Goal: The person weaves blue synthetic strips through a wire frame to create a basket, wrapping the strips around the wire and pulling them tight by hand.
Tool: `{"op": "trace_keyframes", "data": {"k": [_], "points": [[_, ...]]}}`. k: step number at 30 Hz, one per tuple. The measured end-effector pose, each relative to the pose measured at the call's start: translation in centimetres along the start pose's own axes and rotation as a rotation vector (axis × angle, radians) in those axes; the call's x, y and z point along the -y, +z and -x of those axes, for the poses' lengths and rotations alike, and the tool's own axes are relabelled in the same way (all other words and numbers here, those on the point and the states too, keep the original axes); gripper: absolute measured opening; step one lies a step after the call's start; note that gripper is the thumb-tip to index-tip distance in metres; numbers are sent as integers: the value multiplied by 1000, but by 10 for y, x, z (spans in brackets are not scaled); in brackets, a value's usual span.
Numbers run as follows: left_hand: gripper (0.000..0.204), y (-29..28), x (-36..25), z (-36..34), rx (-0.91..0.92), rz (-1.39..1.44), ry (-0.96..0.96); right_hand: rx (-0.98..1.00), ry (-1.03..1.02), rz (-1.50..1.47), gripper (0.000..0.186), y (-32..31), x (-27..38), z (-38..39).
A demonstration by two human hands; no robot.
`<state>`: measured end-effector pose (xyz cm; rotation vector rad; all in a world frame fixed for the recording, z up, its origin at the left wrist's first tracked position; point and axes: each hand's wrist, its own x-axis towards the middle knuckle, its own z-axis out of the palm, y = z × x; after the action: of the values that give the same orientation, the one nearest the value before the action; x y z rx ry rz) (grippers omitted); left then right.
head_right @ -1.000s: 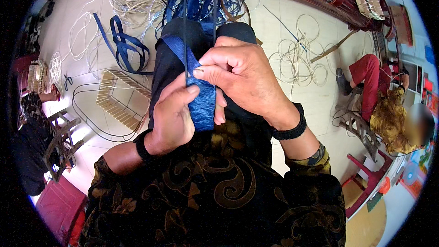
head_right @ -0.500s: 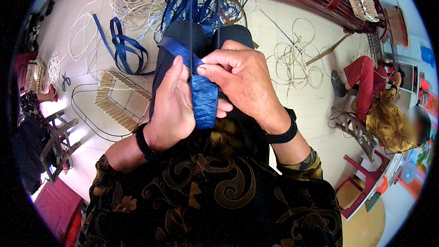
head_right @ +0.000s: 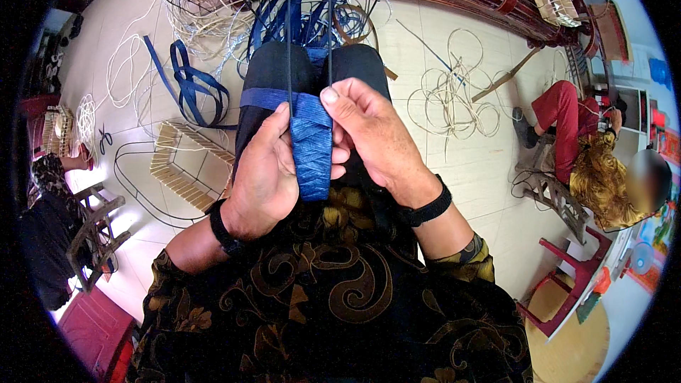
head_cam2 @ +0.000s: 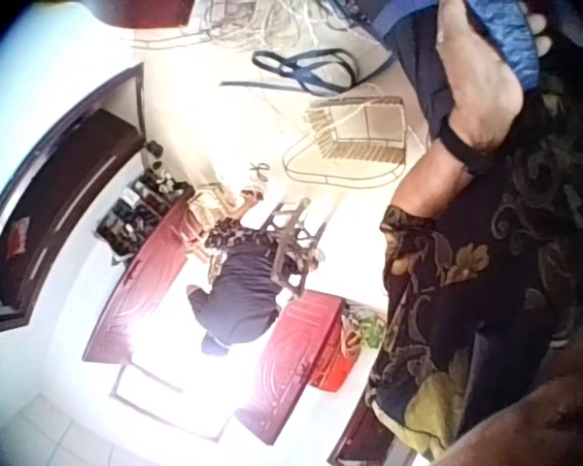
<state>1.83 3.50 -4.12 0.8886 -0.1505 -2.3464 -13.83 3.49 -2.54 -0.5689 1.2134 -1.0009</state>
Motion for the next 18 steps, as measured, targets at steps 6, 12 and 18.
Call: {"op": "trace_keyframes", "data": {"k": [6,12,18], "points": [[49,3,-1,4,-5,-1,33,19,-7,30,22,2,-1,2],[37,-5,-13,-9,25,203,16,11,-34,68,25,0,-6,4],[34,-19,-9,-15,-92,66,164,-15,-43,130,26,2,-6,5]]}}
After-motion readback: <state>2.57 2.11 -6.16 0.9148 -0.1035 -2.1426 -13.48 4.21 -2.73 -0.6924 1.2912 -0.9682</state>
